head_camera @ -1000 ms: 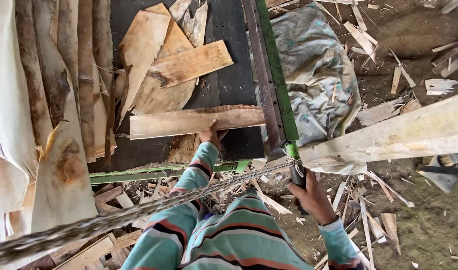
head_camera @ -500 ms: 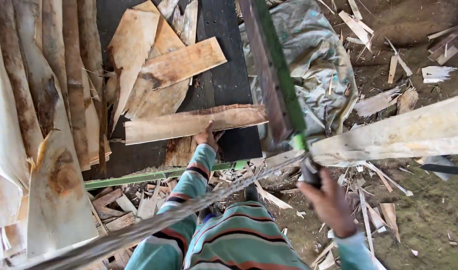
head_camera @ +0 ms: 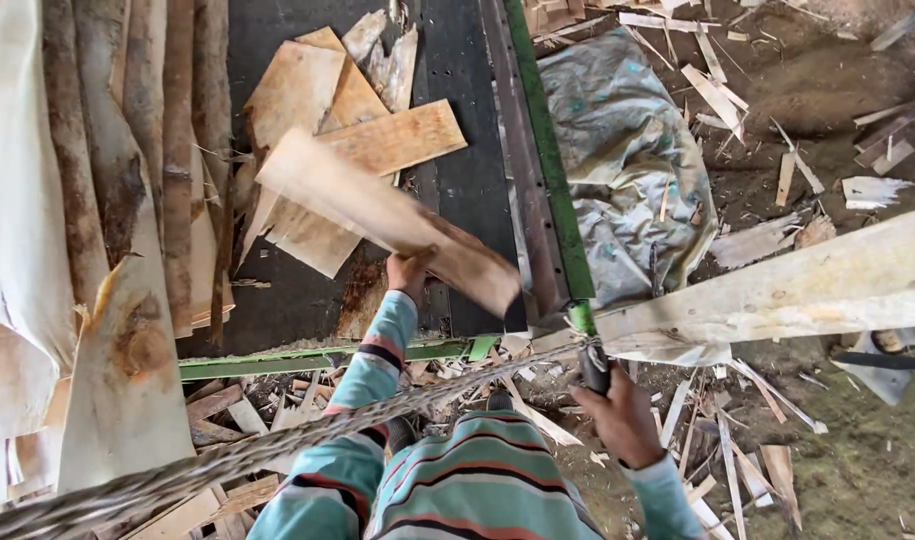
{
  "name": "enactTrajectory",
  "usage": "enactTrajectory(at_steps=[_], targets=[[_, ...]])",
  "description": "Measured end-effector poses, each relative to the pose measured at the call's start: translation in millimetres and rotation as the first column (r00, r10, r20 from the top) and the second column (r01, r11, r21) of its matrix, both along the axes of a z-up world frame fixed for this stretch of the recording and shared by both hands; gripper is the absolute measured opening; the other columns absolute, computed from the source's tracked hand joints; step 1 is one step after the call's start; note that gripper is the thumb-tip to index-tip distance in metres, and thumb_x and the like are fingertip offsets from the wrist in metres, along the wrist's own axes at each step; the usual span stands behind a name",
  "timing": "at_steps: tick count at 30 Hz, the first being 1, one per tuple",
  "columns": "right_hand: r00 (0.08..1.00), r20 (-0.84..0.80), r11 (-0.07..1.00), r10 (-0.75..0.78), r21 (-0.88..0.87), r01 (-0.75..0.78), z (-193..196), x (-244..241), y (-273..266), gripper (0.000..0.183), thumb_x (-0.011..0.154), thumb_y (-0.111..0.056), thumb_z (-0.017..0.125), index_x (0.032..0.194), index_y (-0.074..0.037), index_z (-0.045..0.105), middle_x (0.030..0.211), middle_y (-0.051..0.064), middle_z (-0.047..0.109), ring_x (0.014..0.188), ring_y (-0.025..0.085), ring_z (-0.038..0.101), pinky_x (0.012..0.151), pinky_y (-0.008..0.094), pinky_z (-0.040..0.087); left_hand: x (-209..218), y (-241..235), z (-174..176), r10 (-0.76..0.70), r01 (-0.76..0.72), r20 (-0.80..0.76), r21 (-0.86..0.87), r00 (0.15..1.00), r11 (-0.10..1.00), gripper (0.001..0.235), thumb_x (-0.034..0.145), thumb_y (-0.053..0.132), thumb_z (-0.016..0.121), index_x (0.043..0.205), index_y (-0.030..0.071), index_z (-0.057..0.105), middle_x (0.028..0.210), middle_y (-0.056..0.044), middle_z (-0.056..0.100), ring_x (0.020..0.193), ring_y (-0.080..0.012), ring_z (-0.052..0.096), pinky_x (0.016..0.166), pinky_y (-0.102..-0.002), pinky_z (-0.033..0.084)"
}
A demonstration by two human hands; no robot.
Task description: Trimming and cutting thin wood sheets using a manual guillotine cutter in a workshop.
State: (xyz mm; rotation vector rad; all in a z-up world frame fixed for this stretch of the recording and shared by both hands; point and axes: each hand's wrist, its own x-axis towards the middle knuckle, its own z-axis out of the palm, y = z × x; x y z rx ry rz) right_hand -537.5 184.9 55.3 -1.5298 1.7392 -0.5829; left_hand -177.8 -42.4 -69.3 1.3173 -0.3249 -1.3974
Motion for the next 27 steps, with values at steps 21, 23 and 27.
enactTrajectory(at_steps=[21, 23, 27], targets=[[0.997, -0.028, 0.997, -0.074, 0.003, 0.074, 52, 19, -9, 0.059, 0.081, -0.029, 0.078, 0.130, -0.003, 0.058, 0.101, 0.020, 0.072, 0.087, 0.032, 0.072, 0.077, 0.044, 0.056, -22, 154, -81, -0.491, 0.397, 0.741, 0.323, 0.458, 0.859, 0.042, 0.083, 0.038, 0.083, 0.112, 0.009, 0.073, 0.090, -0.008, 0.079, 0.072, -0.0233, 0.075, 0.064, -0.041, 0.061], [0.997, -0.026, 0.997, -0.073, -0.004, 0.073, 55, 21, -8, 0.061, 0.081, -0.028, 0.078, 0.132, -0.003, 0.057, 0.102, 0.019, 0.072, 0.087, 0.031, 0.072, 0.077, 0.043, 0.056, -37, 148, -70, -0.511, 0.452, 0.688, 0.289, 0.515, 0.844, 0.035, 0.086, 0.035, 0.079, 0.107, 0.007, 0.073, 0.087, -0.009, 0.078, 0.068, -0.0213, 0.075, 0.059, -0.039, 0.061], [0.997, 0.043, 0.998, -0.063, -0.011, 0.064, 54, 24, -7, 0.062, 0.083, -0.025, 0.075, 0.137, -0.005, 0.054, 0.100, 0.016, 0.074, 0.080, 0.027, 0.074, 0.070, 0.040, 0.059, -72, 121, -34, -0.533, 0.508, 0.561, 0.218, 0.633, 0.833, 0.025, 0.092, 0.028, 0.068, 0.098, 0.004, 0.068, 0.081, -0.012, 0.076, 0.063, -0.0207, 0.076, 0.053, -0.040, 0.062]])
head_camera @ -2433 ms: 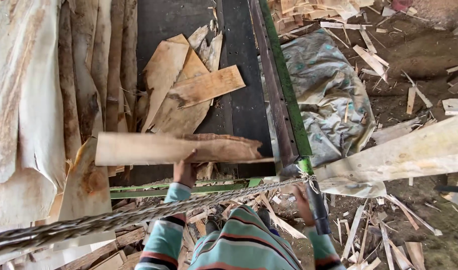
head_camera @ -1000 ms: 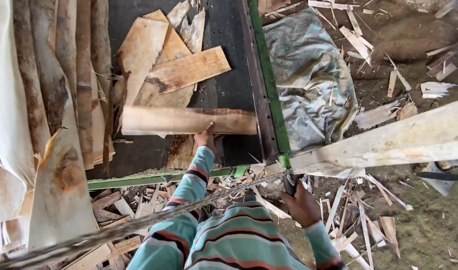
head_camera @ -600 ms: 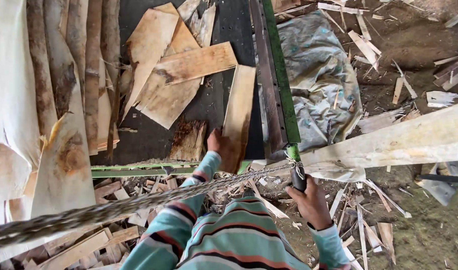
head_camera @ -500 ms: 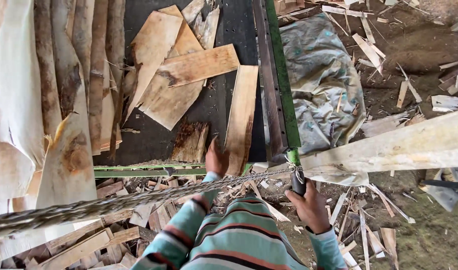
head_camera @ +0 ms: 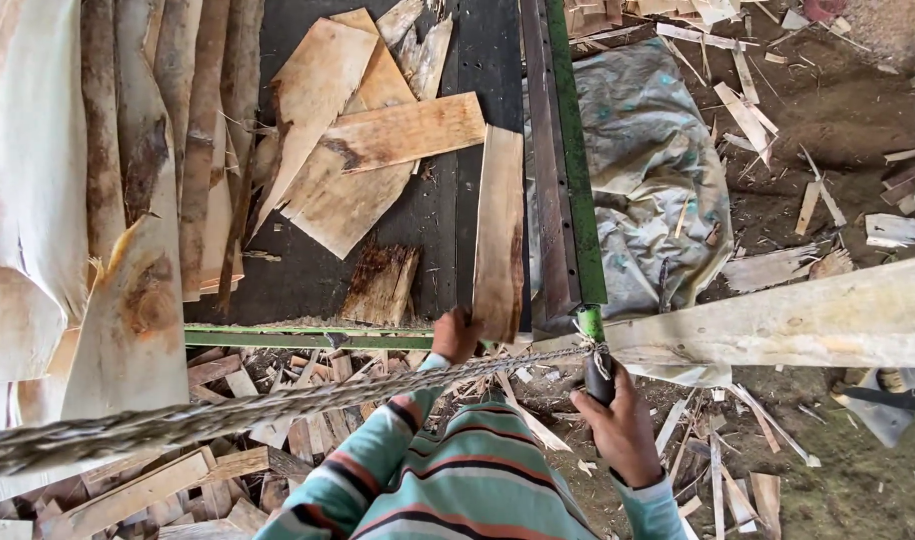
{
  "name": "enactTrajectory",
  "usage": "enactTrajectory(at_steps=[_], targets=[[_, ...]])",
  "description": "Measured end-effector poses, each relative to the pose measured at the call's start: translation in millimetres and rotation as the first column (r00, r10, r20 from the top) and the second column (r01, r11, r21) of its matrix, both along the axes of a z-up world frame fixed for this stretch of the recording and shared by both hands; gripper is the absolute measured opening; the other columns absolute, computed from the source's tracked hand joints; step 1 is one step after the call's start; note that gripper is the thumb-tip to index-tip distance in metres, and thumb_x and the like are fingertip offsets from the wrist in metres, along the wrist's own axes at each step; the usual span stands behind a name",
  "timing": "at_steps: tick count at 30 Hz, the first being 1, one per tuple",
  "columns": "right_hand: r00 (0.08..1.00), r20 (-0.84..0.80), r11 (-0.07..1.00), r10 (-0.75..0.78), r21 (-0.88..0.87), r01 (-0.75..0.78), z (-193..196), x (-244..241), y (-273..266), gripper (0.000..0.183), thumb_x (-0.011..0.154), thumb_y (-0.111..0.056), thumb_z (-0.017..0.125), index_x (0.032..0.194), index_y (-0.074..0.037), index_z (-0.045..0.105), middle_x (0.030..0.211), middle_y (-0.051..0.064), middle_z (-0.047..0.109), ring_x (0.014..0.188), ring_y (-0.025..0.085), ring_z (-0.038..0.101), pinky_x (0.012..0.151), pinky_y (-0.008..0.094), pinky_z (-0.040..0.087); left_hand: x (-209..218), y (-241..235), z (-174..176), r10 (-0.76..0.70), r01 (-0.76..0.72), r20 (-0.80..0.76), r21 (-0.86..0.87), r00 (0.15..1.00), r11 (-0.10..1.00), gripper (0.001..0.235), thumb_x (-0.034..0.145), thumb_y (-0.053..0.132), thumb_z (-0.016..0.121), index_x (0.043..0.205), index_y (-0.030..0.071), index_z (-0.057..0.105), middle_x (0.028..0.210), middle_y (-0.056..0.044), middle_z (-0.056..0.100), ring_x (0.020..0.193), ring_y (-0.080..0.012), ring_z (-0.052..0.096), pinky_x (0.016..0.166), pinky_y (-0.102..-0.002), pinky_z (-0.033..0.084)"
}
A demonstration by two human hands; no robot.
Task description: Trimming and cutting thin wood sheets using a manual guillotine cutter in a workshop.
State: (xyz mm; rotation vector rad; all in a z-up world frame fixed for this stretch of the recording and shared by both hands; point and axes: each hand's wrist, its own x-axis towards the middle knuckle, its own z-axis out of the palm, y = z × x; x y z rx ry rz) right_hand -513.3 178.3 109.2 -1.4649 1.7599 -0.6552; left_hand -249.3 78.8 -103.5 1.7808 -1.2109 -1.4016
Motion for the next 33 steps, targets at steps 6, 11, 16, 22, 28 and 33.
enactTrajectory(at_steps=[6, 11, 16, 22, 28, 33], targets=[[1.000, -0.023, 1.000, -0.001, 0.019, 0.002, -33, -1, 2, 0.064, 0.084, -0.021, 0.074, 0.142, -0.007, 0.049, 0.098, 0.015, 0.076, 0.072, 0.025, 0.075, 0.062, 0.039, 0.062, -28, -67, -51, 0.159, -0.082, 0.288, -0.262, 0.944, 0.962, 0.029, 0.081, 0.028, 0.077, 0.093, 0.002, 0.071, 0.088, -0.023, 0.074, 0.083, -0.0402, 0.073, 0.074, -0.048, 0.059], [0.995, -0.102, 1.000, -0.016, -0.006, 0.015, -72, -6, 7, 0.069, 0.082, -0.022, 0.076, 0.143, -0.004, 0.047, 0.102, 0.019, 0.075, 0.077, 0.028, 0.075, 0.066, 0.041, 0.060, -35, -107, -70, 0.136, -0.055, 0.317, -0.251, 0.939, 0.966, 0.030, 0.079, 0.027, 0.077, 0.096, 0.002, 0.073, 0.094, -0.024, 0.074, 0.089, -0.0425, 0.072, 0.079, -0.049, 0.058], [0.988, -0.151, 0.994, 0.016, -0.103, -0.032, -89, -11, 7, 0.072, 0.083, -0.024, 0.076, 0.142, 0.003, 0.045, 0.103, 0.024, 0.072, 0.081, 0.032, 0.073, 0.067, 0.044, 0.058, -35, -114, -49, 0.092, -0.053, 0.327, -0.128, 0.941, 0.990, 0.030, 0.082, 0.027, 0.075, 0.100, 0.003, 0.072, 0.098, -0.024, 0.073, 0.093, -0.0415, 0.072, 0.083, -0.048, 0.059], [0.996, -0.069, 0.979, -0.053, 0.191, 0.065, 4, 3, -10, 0.068, 0.084, -0.025, 0.071, 0.144, -0.005, 0.045, 0.084, 0.016, 0.075, 0.060, 0.024, 0.073, 0.052, 0.038, 0.059, -33, -117, -37, 0.115, -0.047, 0.348, -0.199, 0.931, 0.979, 0.029, 0.080, 0.024, 0.078, 0.097, 0.002, 0.073, 0.096, -0.025, 0.074, 0.093, -0.0417, 0.071, 0.082, -0.047, 0.058], [0.989, -0.046, 0.952, -0.141, 0.269, 0.148, -5, -2, -5, 0.060, 0.089, -0.025, 0.071, 0.142, -0.008, 0.050, 0.078, 0.015, 0.071, 0.049, 0.022, 0.062, 0.041, 0.039, 0.050, -34, -95, 9, 0.143, -0.147, 0.041, 0.127, 0.989, 0.981, 0.027, 0.086, 0.023, 0.066, 0.101, 0.000, 0.064, 0.091, -0.023, 0.074, 0.085, -0.0418, 0.079, 0.073, -0.049, 0.065], [0.992, -0.095, 0.950, 0.089, -0.290, -0.113, -218, -12, 24, 0.068, 0.084, -0.026, 0.081, 0.134, 0.006, 0.048, 0.097, 0.024, 0.070, 0.076, 0.031, 0.071, 0.060, 0.044, 0.055, -35, -109, -65, 0.131, -0.045, 0.363, -0.236, 0.923, 0.971, 0.025, 0.083, 0.022, 0.073, 0.096, 0.001, 0.071, 0.096, -0.026, 0.073, 0.092, -0.0434, 0.071, 0.081, -0.049, 0.059]])
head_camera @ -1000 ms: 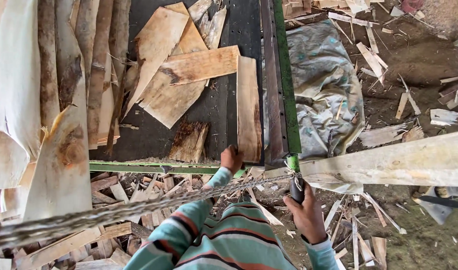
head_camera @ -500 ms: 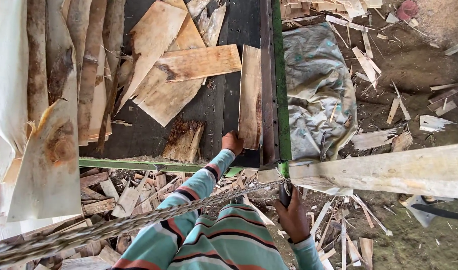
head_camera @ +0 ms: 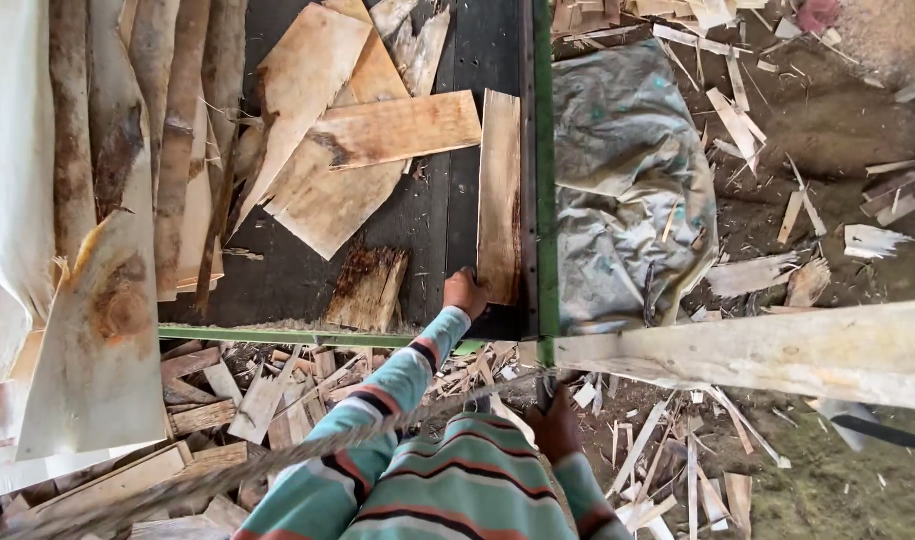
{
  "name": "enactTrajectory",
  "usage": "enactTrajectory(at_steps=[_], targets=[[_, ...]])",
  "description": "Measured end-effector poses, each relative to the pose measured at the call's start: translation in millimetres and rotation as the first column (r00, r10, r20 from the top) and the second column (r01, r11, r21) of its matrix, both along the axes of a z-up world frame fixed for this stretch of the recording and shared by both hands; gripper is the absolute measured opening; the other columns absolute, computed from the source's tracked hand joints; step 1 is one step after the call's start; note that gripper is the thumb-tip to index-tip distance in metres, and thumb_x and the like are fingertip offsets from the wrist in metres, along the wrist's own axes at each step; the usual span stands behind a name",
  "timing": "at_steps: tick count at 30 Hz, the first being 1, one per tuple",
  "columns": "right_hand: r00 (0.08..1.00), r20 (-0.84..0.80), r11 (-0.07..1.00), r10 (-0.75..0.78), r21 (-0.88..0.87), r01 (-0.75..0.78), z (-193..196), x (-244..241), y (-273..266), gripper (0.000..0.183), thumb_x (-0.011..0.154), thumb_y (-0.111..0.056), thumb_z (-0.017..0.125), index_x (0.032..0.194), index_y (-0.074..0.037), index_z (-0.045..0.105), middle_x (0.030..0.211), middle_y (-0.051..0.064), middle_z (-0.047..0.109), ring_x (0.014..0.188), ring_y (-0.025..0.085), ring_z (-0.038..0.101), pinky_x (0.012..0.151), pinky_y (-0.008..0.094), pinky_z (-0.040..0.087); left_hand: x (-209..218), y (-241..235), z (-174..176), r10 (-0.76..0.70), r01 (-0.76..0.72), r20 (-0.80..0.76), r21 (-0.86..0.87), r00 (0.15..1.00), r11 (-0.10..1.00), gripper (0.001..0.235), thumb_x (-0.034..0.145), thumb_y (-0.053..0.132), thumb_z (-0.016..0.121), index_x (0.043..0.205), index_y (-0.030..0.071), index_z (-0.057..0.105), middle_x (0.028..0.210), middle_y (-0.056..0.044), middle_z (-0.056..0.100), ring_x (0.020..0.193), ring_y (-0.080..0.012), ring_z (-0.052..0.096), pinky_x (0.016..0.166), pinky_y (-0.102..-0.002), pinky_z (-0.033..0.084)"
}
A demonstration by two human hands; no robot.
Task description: Trimming and cutting thin wood sheets using a manual guillotine cutter in a workshop.
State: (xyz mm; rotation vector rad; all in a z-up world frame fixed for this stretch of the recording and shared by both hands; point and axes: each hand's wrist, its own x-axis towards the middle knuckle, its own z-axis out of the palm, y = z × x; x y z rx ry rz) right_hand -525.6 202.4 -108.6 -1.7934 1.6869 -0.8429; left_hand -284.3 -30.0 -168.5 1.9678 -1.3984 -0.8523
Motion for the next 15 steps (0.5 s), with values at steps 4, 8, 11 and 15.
enactTrajectory(at_steps=[4, 8, 11, 15], targets=[[0.973, -0.007, 0.783, -0.230, 0.592, 0.190, -6, 10, -17, 0.052, 0.083, -0.022, 0.073, 0.127, 0.001, 0.056, 0.086, 0.026, 0.070, 0.069, 0.040, 0.069, 0.063, 0.054, 0.055, 19, 6, 18, 0.008, -0.008, -0.050, 0.005, 0.999, 1.000, 0.030, 0.079, 0.025, 0.077, 0.097, 0.001, 0.072, 0.096, -0.025, 0.074, 0.092, -0.0415, 0.071, 0.079, -0.048, 0.059], [0.985, -0.028, 0.905, -0.170, 0.392, 0.167, 54, -1, -13, 0.061, 0.076, -0.025, 0.079, 0.125, 0.001, 0.054, 0.091, 0.021, 0.073, 0.080, 0.039, 0.071, 0.072, 0.052, 0.056, 55, 43, 47, 0.065, -0.030, -0.247, 0.144, 0.967, 0.989, 0.032, 0.077, 0.021, 0.079, 0.102, 0.002, 0.073, 0.094, -0.019, 0.075, 0.086, -0.0343, 0.073, 0.075, -0.045, 0.059], [0.983, -0.073, 0.888, -0.170, 0.420, 0.185, 101, 8, -22, 0.059, 0.078, -0.029, 0.078, 0.126, -0.002, 0.055, 0.090, 0.022, 0.074, 0.078, 0.038, 0.073, 0.071, 0.052, 0.056, 81, 70, 9, 0.134, -0.058, -0.523, 0.159, 0.842, 0.986, 0.030, 0.085, 0.016, 0.076, 0.110, 0.000, 0.071, 0.097, -0.015, 0.075, 0.086, -0.0289, 0.072, 0.073, -0.041, 0.059], [0.962, -0.207, 0.874, -0.178, 0.417, 0.251, 130, 12, -25, 0.055, 0.078, -0.031, 0.079, 0.122, -0.004, 0.059, 0.091, 0.023, 0.075, 0.080, 0.039, 0.075, 0.072, 0.051, 0.057, 85, 101, 23, 0.208, -0.167, -0.782, 0.134, 0.588, 0.977, 0.038, 0.092, 0.014, 0.076, 0.124, 0.003, 0.061, 0.111, -0.008, 0.071, 0.099, -0.0206, 0.067, 0.077, -0.035, 0.059]])
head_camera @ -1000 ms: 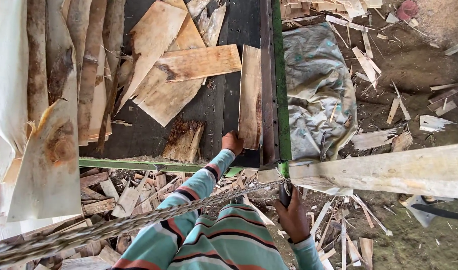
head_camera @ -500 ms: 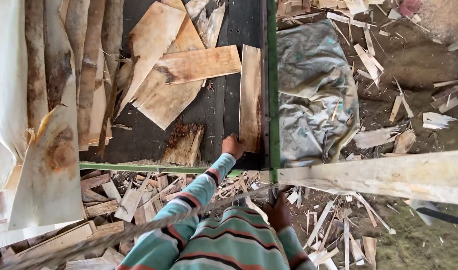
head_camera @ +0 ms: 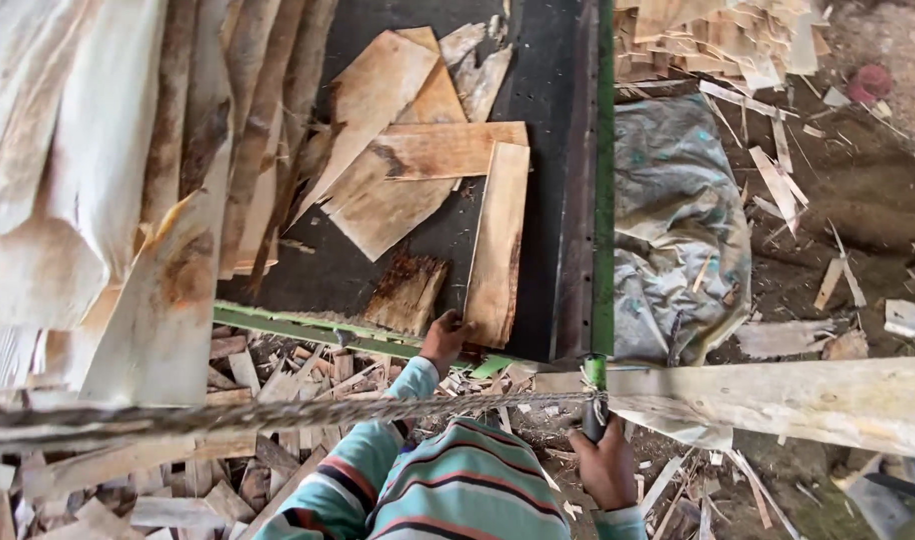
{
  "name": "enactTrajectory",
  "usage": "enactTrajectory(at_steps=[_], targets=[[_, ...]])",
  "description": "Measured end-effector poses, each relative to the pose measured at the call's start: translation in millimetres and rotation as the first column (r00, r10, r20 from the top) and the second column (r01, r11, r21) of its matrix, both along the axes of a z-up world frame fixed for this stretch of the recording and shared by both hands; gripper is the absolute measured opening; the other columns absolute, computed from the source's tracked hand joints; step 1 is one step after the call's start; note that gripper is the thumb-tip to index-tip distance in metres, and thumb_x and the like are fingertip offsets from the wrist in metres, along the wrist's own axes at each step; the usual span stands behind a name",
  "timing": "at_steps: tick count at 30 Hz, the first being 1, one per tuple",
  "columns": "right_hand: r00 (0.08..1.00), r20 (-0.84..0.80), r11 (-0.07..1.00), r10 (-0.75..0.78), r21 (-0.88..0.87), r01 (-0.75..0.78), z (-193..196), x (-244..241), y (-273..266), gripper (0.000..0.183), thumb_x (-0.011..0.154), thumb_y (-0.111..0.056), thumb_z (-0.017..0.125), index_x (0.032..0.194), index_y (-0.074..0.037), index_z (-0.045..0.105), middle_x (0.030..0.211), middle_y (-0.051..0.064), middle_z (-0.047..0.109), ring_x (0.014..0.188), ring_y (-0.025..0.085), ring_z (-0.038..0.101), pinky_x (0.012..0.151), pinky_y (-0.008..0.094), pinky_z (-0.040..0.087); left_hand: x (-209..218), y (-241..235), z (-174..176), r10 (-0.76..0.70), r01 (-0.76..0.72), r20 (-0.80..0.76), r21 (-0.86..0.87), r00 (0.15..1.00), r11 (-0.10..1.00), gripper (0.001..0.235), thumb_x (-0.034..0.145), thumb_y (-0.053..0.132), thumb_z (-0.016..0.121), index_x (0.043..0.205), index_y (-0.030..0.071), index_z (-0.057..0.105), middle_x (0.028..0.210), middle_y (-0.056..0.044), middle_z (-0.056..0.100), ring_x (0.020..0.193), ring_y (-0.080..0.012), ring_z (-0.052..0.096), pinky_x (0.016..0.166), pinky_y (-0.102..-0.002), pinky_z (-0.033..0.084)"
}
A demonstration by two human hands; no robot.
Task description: Trimming and cutting thin wood sheets using a manual guillotine cutter in a workshop.
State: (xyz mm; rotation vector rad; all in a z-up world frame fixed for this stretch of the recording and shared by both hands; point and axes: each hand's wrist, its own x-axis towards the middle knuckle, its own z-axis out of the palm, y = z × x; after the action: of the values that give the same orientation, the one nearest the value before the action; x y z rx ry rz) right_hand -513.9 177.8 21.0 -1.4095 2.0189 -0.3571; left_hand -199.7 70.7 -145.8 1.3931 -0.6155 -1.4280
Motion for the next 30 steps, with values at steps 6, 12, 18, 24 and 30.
enactTrajectory(at_steps=[6, 12, 18, 24, 30], targets=[[0.991, -0.102, 0.987, 0.088, -0.124, -0.101, 0, -18, 0, 0.051, 0.075, -0.034, 0.084, 0.113, -0.005, 0.064, 0.091, 0.020, 0.075, 0.084, 0.039, 0.072, 0.076, 0.049, 0.054, 4, 20, -25, 0.035, -0.038, -0.056, -0.050, 0.998, 0.998, 0.052, 0.093, 0.014, 0.079, 0.134, -0.005, 0.053, 0.119, -0.018, 0.066, 0.099, -0.0262, 0.068, 0.079, -0.040, 0.064], [1.000, -0.007, 1.000, 0.014, 0.012, -0.014, 27, -20, -6, 0.051, 0.076, -0.032, 0.083, 0.113, -0.003, 0.064, 0.088, 0.018, 0.074, 0.077, 0.035, 0.073, 0.072, 0.047, 0.056, 35, 63, 68, 0.167, -0.183, -0.284, -0.030, 0.944, 0.983, 0.050, 0.087, 0.015, 0.074, 0.132, 0.005, 0.054, 0.116, -0.015, 0.070, 0.092, -0.0265, 0.072, 0.071, -0.041, 0.066], [0.999, -0.023, 0.995, -0.030, 0.090, 0.032, 5, -32, -13, 0.053, 0.077, -0.036, 0.083, 0.115, -0.002, 0.066, 0.093, 0.021, 0.073, 0.079, 0.037, 0.075, 0.074, 0.047, 0.056, 63, 66, 6, 0.168, -0.148, 0.094, -0.188, 0.981, 0.971, 0.033, 0.093, 0.008, 0.075, 0.120, -0.003, 0.059, 0.107, -0.015, 0.065, 0.094, -0.0201, 0.061, 0.079, -0.034, 0.057], [0.992, -0.118, 0.999, 0.034, 0.021, -0.031, -39, -61, -10, 0.061, 0.073, -0.036, 0.088, 0.120, 0.000, 0.070, 0.097, 0.020, 0.075, 0.091, 0.036, 0.071, 0.087, 0.046, 0.052, 79, 105, 50, 0.149, -0.124, 0.150, -0.163, 0.977, 0.979, 0.032, 0.095, 0.010, 0.073, 0.123, 0.000, 0.061, 0.112, -0.009, 0.072, 0.098, -0.0163, 0.067, 0.084, -0.030, 0.057], [0.997, 0.072, 0.999, -0.006, -0.039, 0.009, -14, -45, -17, 0.054, 0.072, -0.025, 0.088, 0.114, 0.003, 0.070, 0.088, 0.021, 0.071, 0.070, 0.032, 0.069, 0.066, 0.047, 0.055, 59, 170, 88, 0.299, -0.343, -0.254, -0.150, 0.920, 0.927, 0.035, 0.097, 0.005, 0.066, 0.129, -0.001, 0.053, 0.112, -0.013, 0.067, 0.095, -0.0231, 0.069, 0.079, -0.039, 0.063]])
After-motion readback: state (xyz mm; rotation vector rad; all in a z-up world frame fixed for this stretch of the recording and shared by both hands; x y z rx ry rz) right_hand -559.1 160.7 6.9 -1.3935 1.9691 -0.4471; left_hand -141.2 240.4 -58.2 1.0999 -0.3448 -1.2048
